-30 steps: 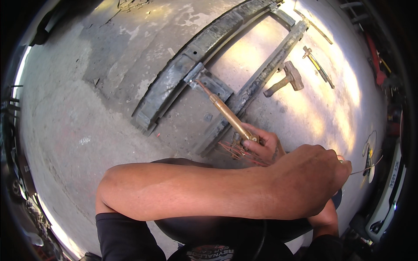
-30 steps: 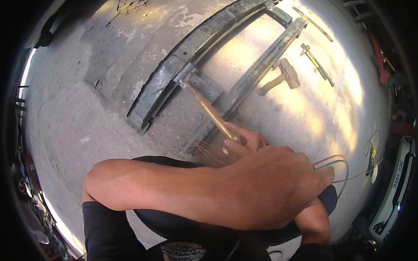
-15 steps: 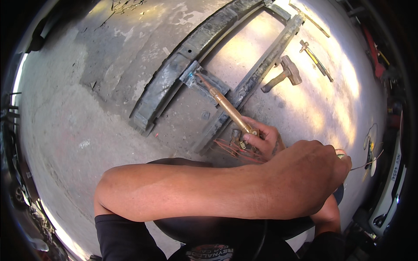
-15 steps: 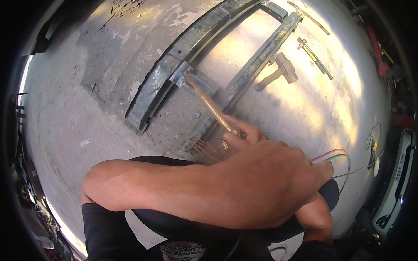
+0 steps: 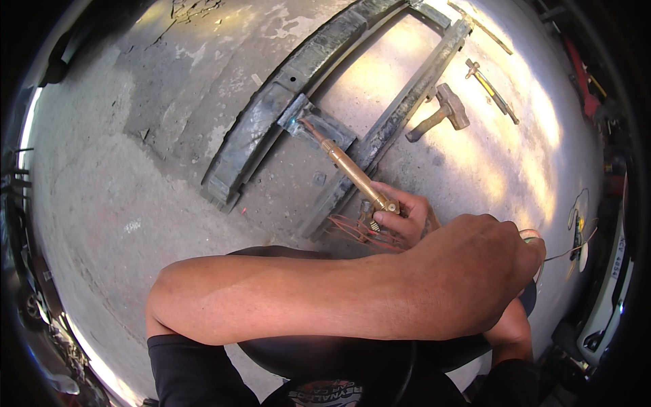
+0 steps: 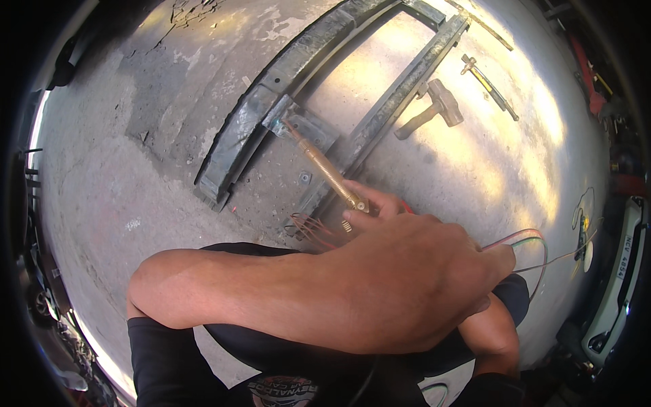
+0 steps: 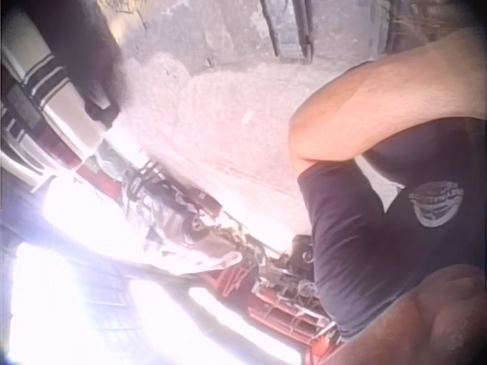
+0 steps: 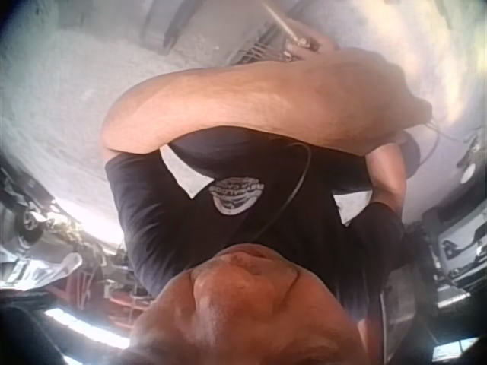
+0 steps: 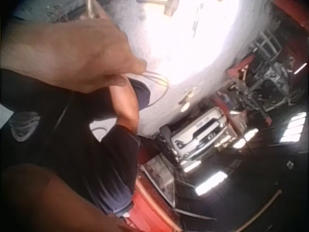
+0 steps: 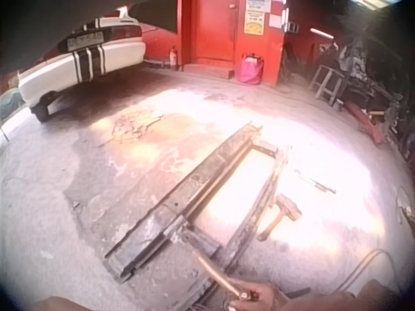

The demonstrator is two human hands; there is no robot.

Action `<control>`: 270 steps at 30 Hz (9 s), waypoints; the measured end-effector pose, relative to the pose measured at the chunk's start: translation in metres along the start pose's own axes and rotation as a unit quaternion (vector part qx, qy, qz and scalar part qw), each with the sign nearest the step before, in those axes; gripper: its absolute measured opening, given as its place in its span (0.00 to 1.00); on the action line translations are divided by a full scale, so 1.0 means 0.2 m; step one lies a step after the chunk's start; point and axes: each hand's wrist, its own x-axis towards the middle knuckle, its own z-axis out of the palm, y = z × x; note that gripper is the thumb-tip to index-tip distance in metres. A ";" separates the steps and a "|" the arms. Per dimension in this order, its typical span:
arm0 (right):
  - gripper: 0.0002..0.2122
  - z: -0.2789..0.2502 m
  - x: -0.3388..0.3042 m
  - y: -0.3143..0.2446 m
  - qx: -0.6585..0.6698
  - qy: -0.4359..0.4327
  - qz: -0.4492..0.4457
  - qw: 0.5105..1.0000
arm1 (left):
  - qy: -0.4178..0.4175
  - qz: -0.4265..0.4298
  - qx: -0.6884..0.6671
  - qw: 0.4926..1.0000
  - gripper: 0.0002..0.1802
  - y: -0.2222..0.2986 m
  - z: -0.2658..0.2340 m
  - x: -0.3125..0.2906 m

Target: The person uses a welding torch to heat and weld a metal frame clamped to the floor. They adjust the torch and apply filler wire to the joint while seated on the floor.

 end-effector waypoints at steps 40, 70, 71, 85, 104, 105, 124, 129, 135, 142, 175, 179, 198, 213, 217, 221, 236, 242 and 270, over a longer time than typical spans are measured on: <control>0.30 -0.06 0.07 0.00 -0.030 0.033 -0.048 0.998 | -0.026 0.014 -0.011 0.999 0.16 -0.02 -0.02 -0.01; 0.30 -0.08 0.06 -0.05 0.003 0.040 -0.023 0.999 | -0.073 0.023 0.077 0.994 0.16 0.00 -0.04 0.02; 0.30 -0.09 0.06 -0.05 0.009 0.041 -0.022 0.999 | -0.072 0.026 0.079 0.994 0.16 0.00 -0.04 0.02; 0.26 -0.09 0.07 -0.04 0.015 0.039 -0.024 0.999 | -0.074 0.034 0.047 0.996 0.16 -0.03 -0.04 0.02; 0.25 -0.07 0.05 -0.06 -0.002 0.040 -0.011 0.999 | -0.041 0.025 0.001 0.999 0.16 -0.03 -0.02 0.01; 0.25 -0.07 0.05 -0.06 -0.003 0.038 -0.010 0.999 | -0.039 0.031 0.008 0.999 0.16 -0.03 -0.02 0.01; 0.30 -0.08 0.07 0.00 0.021 0.016 -0.051 0.998 | -0.021 0.008 -0.018 1.000 0.13 -0.01 -0.03 0.00; 0.30 -0.07 0.07 0.00 0.018 0.016 -0.043 0.999 | -0.013 0.009 -0.013 1.000 0.13 -0.01 -0.02 0.00; 0.30 -0.06 0.07 0.00 0.012 0.018 -0.041 0.999 | -0.026 0.003 -0.017 1.000 0.14 -0.01 -0.03 0.00; 0.30 -0.07 0.08 0.03 0.013 0.021 -0.044 0.999 | -0.037 0.001 -0.019 0.999 0.14 -0.01 -0.03 0.00; 0.28 -0.05 0.05 -0.03 0.007 0.033 -0.033 0.999 | -0.013 0.026 -0.003 1.000 0.14 -0.02 -0.02 0.00; 0.26 -0.05 0.04 -0.04 -0.005 0.035 -0.028 0.999 | -0.030 0.021 -0.013 0.999 0.14 -0.02 -0.03 0.00; 0.25 -0.05 0.04 -0.01 -0.008 0.022 -0.043 0.999 | -0.060 0.001 -0.015 0.998 0.14 0.01 -0.06 0.00; 0.25 -0.06 0.06 0.04 -0.043 0.004 -0.069 0.997 | -0.016 0.025 -0.020 0.999 0.15 -0.01 -0.01 0.00; 0.26 -0.05 0.03 -0.03 -0.039 0.001 -0.037 0.999 | -0.022 0.025 -0.017 0.999 0.16 -0.01 -0.02 0.01; 0.30 -0.04 0.03 -0.02 -0.033 -0.002 -0.036 0.999 | -0.010 0.030 0.001 0.999 0.16 -0.02 -0.01 0.00; 0.33 -0.09 0.06 0.07 -0.079 -0.027 -0.035 0.996 | -0.026 0.022 -0.023 0.999 0.13 0.01 -0.05 0.00; 0.32 -0.05 0.04 0.02 -0.061 -0.009 -0.024 0.998 | 0.004 0.035 -0.007 0.999 0.13 -0.01 -0.01 -0.01; 0.26 -0.04 0.05 0.01 -0.018 0.013 -0.060 0.998 | 0.010 0.055 -0.007 0.998 0.16 -0.02 0.01 -0.01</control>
